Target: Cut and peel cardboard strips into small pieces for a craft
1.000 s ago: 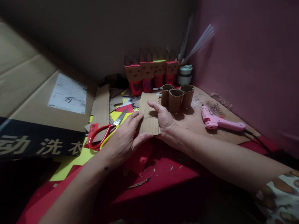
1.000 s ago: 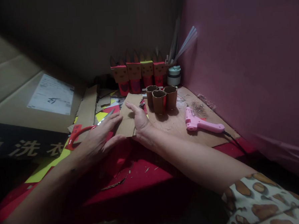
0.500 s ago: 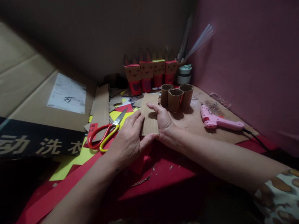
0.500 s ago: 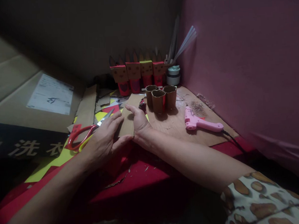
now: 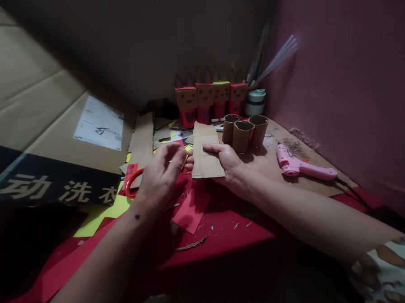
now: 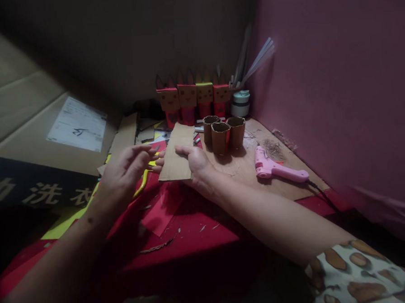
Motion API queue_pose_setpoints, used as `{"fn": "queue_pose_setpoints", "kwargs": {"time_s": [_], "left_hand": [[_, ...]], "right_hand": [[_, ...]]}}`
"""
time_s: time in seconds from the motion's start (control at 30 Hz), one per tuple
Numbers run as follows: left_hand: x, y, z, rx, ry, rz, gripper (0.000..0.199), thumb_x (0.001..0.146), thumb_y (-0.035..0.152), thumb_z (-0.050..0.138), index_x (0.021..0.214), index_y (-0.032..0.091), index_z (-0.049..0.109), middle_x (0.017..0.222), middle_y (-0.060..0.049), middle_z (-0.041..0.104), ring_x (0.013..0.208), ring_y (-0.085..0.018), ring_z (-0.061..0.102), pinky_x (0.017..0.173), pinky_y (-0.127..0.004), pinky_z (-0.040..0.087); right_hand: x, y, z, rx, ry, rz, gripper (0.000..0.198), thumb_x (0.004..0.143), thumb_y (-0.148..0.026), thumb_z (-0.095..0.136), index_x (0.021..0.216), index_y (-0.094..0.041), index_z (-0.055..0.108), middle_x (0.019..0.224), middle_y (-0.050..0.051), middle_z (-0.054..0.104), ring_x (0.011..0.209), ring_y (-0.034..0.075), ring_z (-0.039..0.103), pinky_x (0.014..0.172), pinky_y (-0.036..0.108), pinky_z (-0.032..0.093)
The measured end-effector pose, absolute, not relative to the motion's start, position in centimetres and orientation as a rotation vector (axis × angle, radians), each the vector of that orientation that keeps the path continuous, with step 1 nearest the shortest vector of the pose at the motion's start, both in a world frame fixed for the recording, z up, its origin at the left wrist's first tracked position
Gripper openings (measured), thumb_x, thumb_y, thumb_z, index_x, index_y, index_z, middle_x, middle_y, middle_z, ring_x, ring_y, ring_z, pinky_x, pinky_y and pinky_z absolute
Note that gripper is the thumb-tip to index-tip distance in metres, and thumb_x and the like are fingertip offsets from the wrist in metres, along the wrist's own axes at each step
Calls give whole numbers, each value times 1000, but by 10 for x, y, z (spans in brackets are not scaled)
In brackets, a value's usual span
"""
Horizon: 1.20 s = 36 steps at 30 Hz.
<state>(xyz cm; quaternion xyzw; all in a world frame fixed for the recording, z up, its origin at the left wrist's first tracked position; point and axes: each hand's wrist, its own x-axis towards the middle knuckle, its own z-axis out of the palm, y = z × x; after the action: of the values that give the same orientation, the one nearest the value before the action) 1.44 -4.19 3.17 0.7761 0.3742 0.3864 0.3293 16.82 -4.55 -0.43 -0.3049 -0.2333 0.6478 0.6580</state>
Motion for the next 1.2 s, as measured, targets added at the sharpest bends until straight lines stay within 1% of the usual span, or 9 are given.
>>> {"fn": "queue_pose_setpoints", "kwargs": {"time_s": [0.17,0.27,0.47,0.53,0.6,0.67,0.83,1.0,1.2], "left_hand": [[14,-34,30,1480,866,804,41,82,55,56,87,14,62,72,-6,66,57,-13,60,49,-24,50],[16,-35,25,1348,880,559,44,78,57,60,78,13,64,58,-5,62,46,-12,58,37,-20,43],[25,-45,22,1184,829,467,31,71,42,74,79,13,66,62,-5,68,49,-12,62,44,-20,46],[28,-50,24,1162,791,557,28,68,31,77,88,15,66,68,-2,69,55,-12,64,54,-22,51],[31,-53,27,1172,722,635,36,67,23,77,100,18,64,80,-1,72,67,-15,67,69,-27,54],[32,-55,29,1220,692,668,38,67,20,75,103,19,64,87,-2,72,76,-17,68,77,-31,53],[27,-58,34,1538,932,625,11,66,21,71,71,14,65,64,1,65,58,-13,60,56,-24,46],[23,-61,33,1781,946,577,8,71,23,64,74,16,64,62,2,62,55,-13,55,51,-23,41],[21,-59,34,1760,940,514,6,71,21,61,68,16,57,59,4,56,52,-9,47,48,-20,35]], "right_hand": [[171,-49,-4,-734,-473,1609,22,72,-29,59,87,-15,66,63,7,65,69,24,64,69,43,53],[171,-52,1,-714,-535,1566,21,74,-31,56,81,-14,67,63,8,65,69,24,64,69,41,52],[161,-62,9,-648,-670,1400,13,70,-23,60,75,-15,69,68,5,68,62,18,62,66,33,51],[156,-66,10,-639,-686,1364,12,69,-23,62,75,-16,70,71,3,69,63,17,63,70,32,51],[152,-69,11,-624,-696,1422,13,70,-24,62,77,-16,70,74,4,71,67,17,65,75,33,51],[151,-71,11,-579,-723,1474,15,70,-24,63,79,-15,71,77,6,71,70,18,65,76,34,51],[161,-69,16,-465,-726,1388,17,67,-16,69,83,-18,70,77,3,71,71,19,65,75,37,51],[171,-69,24,-542,-549,1326,20,59,-14,77,76,-20,67,71,-2,68,66,16,63,74,35,50],[171,-68,23,-512,-504,1341,22,61,-11,78,79,-18,67,75,-1,69,71,17,63,78,36,52]]}}
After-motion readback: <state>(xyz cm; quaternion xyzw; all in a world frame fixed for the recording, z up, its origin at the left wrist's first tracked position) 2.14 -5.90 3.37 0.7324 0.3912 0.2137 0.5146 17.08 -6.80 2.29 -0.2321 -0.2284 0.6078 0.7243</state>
